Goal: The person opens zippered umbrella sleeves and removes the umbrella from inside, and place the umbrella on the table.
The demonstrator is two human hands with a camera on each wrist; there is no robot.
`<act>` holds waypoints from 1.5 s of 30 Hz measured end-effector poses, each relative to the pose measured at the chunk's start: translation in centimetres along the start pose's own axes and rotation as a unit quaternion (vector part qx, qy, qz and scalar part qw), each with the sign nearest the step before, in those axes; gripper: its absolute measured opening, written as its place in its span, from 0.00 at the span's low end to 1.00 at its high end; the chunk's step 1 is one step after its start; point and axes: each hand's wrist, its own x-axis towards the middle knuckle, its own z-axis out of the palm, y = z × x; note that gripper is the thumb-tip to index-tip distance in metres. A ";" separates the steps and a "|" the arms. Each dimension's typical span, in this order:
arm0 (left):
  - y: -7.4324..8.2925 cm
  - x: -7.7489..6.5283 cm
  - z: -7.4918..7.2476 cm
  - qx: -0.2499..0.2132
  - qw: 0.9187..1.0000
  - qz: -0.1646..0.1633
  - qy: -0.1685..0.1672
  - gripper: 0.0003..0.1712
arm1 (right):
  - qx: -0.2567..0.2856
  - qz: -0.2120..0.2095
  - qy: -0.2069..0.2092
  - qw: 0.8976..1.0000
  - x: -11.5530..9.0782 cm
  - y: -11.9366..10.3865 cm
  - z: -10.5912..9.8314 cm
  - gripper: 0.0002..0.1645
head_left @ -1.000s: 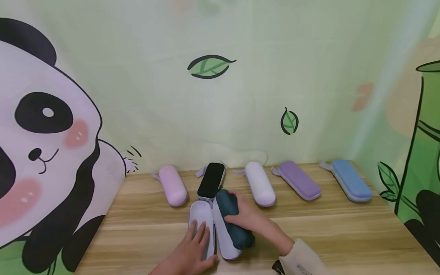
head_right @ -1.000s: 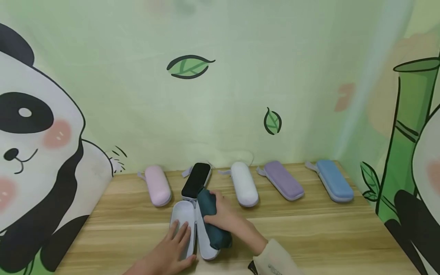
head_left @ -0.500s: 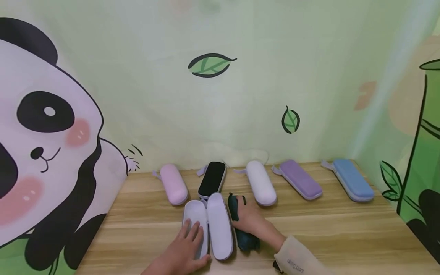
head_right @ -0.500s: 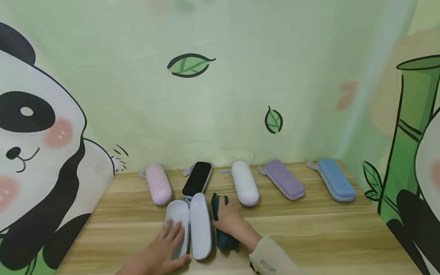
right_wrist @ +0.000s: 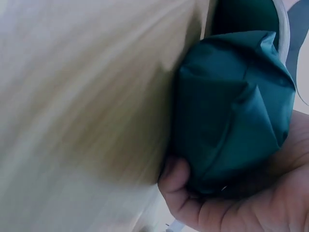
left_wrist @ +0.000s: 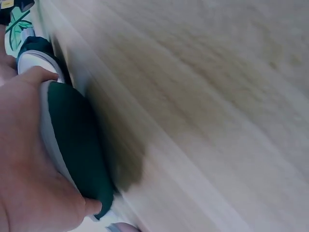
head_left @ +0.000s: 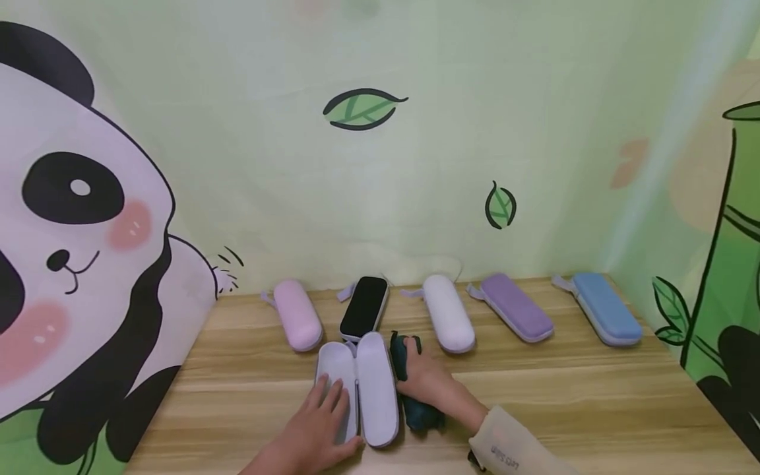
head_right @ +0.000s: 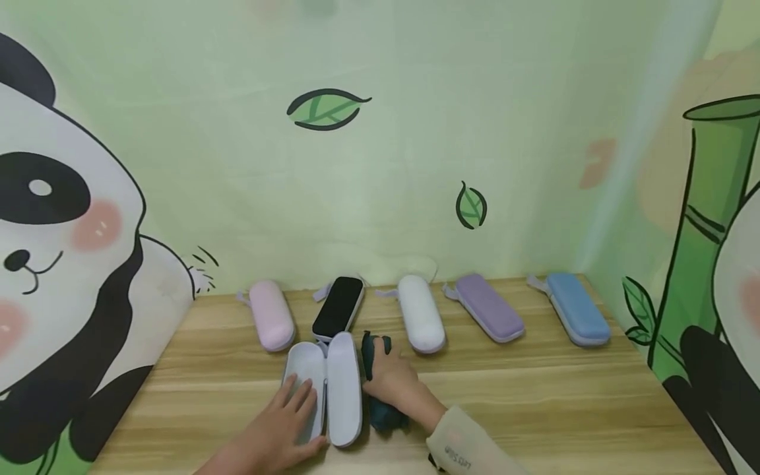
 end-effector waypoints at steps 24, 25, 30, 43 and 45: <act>11.2 9.9 -3.1 -0.149 0.957 -0.239 0.071 0.54 | 0.063 -0.112 0.087 0.988 -2.0 3.1 -7.8 0.31; 11.5 10.2 -2.9 -0.154 0.955 -0.246 0.067 0.55 | 0.064 -0.112 0.089 0.988 -2.1 3.3 -8.0 0.30; 13.1 10.9 -1.7 -0.162 0.945 -0.274 0.078 0.55 | 0.059 -0.106 0.086 0.989 -2.4 4.0 -8.5 0.31; 12.5 9.8 -0.1 -0.170 0.935 -0.293 0.104 0.45 | -0.074 -0.185 0.111 0.974 -1.9 5.0 -7.7 0.38; 12.3 9.6 -0.1 -0.170 0.936 -0.289 0.104 0.45 | -0.085 -0.192 0.115 0.971 -1.9 5.2 -7.6 0.38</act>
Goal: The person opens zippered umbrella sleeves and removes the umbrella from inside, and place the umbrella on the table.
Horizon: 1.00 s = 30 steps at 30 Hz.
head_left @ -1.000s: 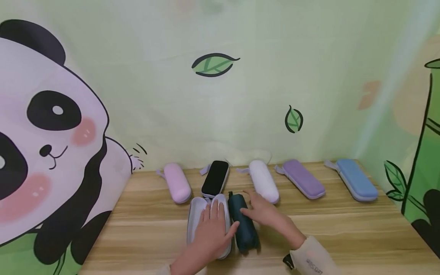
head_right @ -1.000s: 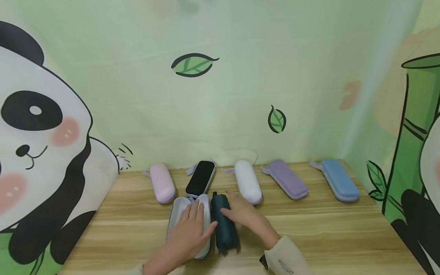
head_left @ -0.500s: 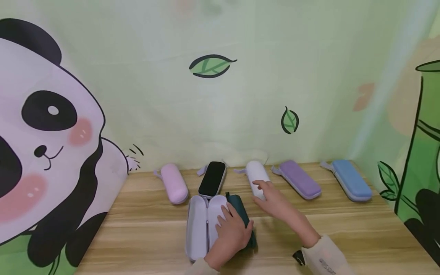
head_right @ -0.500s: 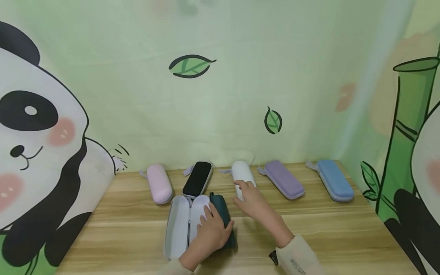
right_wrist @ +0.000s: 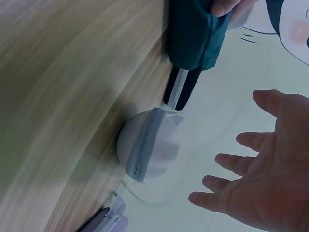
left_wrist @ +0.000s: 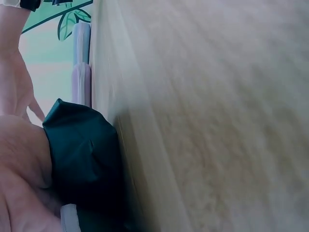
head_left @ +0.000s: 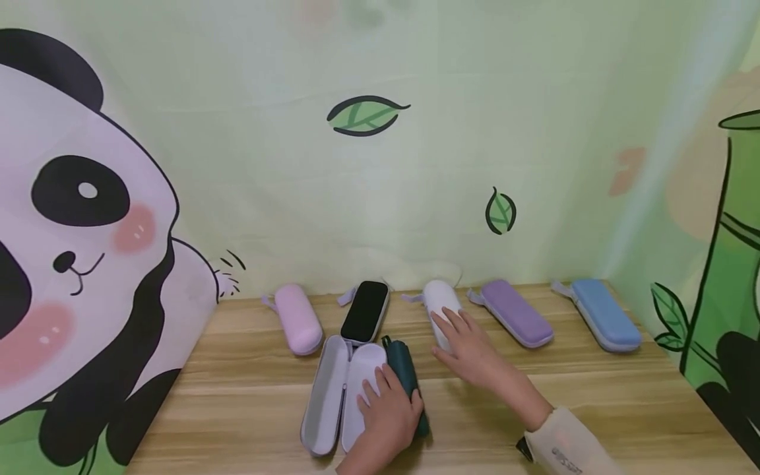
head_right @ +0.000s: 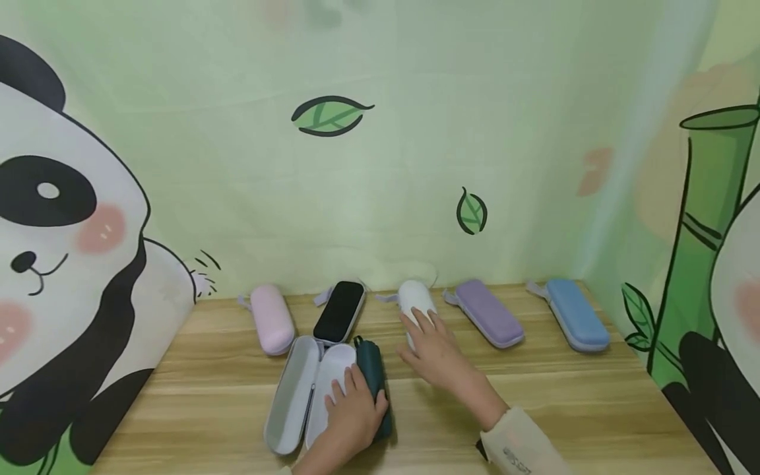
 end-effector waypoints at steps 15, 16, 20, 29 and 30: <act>0.4 0.7 -0.4 0.056 0.994 -0.080 -0.049 0.53 | 0.006 -0.006 0.003 1.000 -0.1 -0.1 1.4 0.35; 0.3 0.7 -0.4 0.057 0.994 -0.084 -0.049 0.54 | 0.007 -0.006 0.003 1.000 -0.1 -0.1 1.4 0.35; -0.2 0.7 -0.7 0.055 0.993 -0.098 -0.043 0.52 | 0.015 -0.010 0.003 1.000 0.0 -0.2 1.5 0.35; -3.1 -0.1 -2.1 0.040 0.992 -0.112 -0.050 0.51 | 0.025 0.005 -0.013 1.000 0.0 -0.4 1.9 0.36; -3.5 -0.2 -2.3 0.038 0.992 -0.112 -0.051 0.51 | 0.027 0.008 -0.013 1.000 -0.1 -0.4 1.9 0.36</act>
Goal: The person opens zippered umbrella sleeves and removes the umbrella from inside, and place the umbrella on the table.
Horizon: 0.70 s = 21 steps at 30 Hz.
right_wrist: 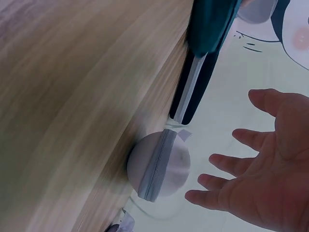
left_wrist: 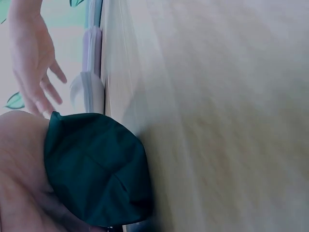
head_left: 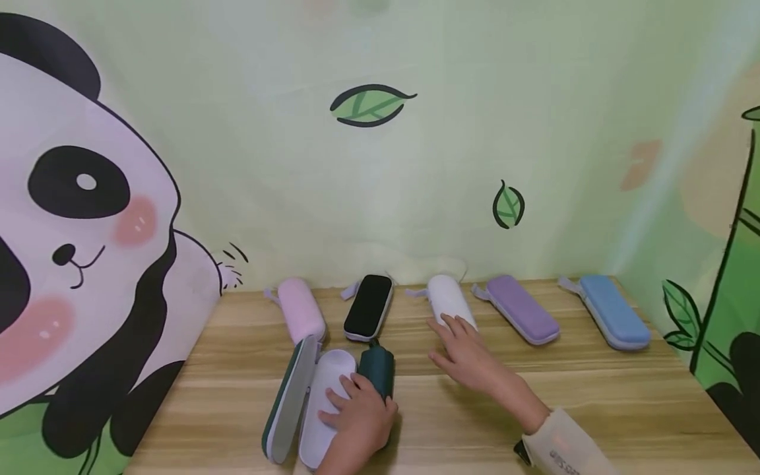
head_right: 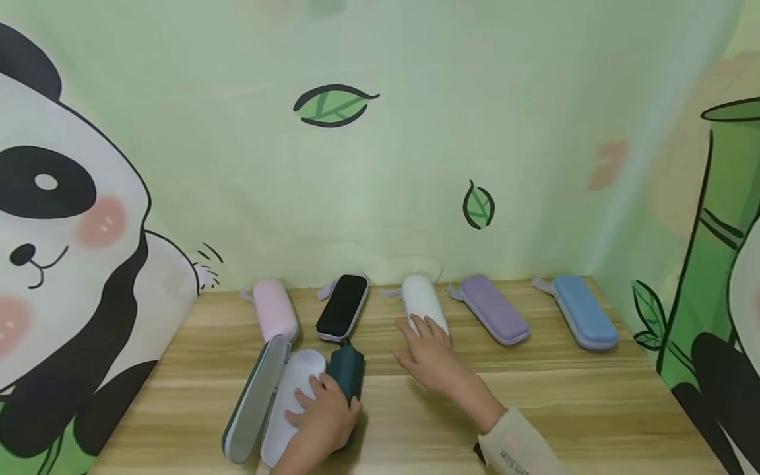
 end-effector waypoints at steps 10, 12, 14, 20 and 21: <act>-6.3 0.2 -1.6 -0.011 0.999 -0.016 -0.030 0.49 | -0.011 -0.001 0.007 1.000 0.0 -0.7 -0.1 0.37; -7.7 0.4 -2.1 -0.013 0.999 -0.013 -0.028 0.49 | -0.011 -0.001 0.008 1.000 0.1 -0.8 -0.3 0.37; -9.1 0.8 -2.4 -0.017 0.999 -0.010 -0.025 0.49 | -0.011 -0.002 0.011 1.000 0.1 -1.0 -0.4 0.37; -13.2 2.0 -3.9 -0.032 0.999 -0.017 -0.031 0.50 | -0.009 -0.017 0.020 1.000 0.3 -1.4 -0.8 0.35; -13.8 2.3 -4.2 -0.034 0.999 -0.019 -0.031 0.49 | -0.011 -0.020 0.020 1.000 0.3 -1.5 -0.8 0.35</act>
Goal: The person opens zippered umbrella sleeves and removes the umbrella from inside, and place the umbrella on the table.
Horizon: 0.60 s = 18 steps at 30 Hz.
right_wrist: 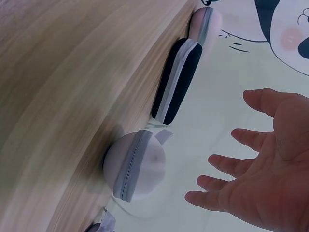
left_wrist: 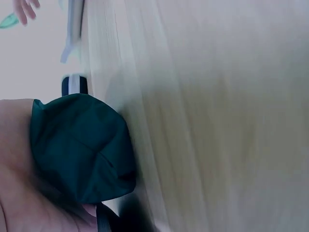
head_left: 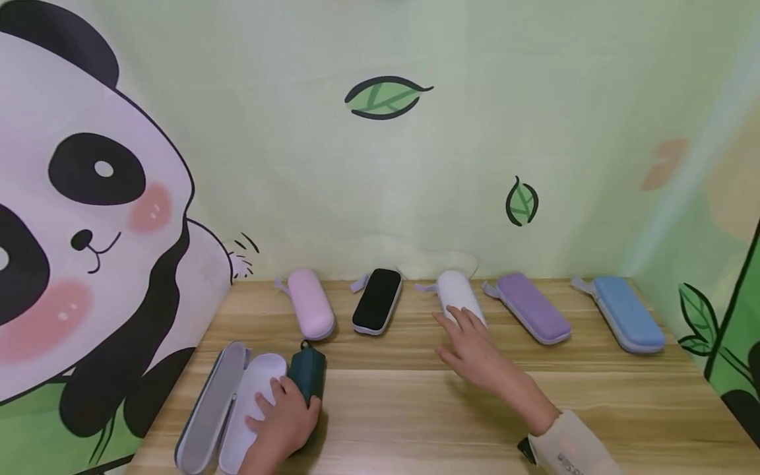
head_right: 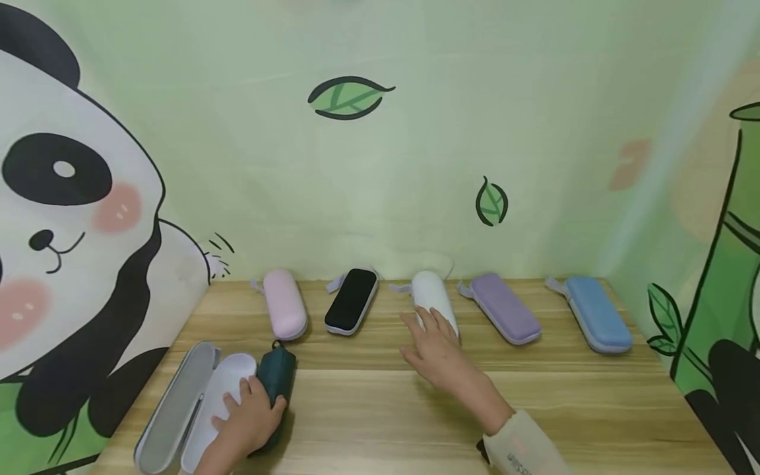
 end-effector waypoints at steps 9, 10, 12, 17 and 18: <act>-4.8 5.7 -3.7 -0.001 1.000 0.012 0.001 0.50 | -0.005 0.001 -0.001 1.000 -0.4 0.2 -0.6 0.36; -5.2 6.5 -4.0 0.000 1.000 0.012 -0.001 0.49 | -0.003 0.003 -0.004 1.000 -0.4 0.3 -0.6 0.36; -5.8 8.1 -4.4 0.001 1.000 0.013 -0.002 0.49 | 0.002 0.007 -0.009 1.000 -0.4 0.4 -0.6 0.36; -5.7 11.7 -5.6 0.015 1.000 0.025 -0.007 0.49 | 0.008 0.007 -0.005 1.000 -0.5 0.5 -0.5 0.36; -5.7 12.3 -5.9 0.017 0.999 0.028 -0.010 0.50 | 0.007 0.006 -0.003 1.000 -0.5 0.5 -0.5 0.35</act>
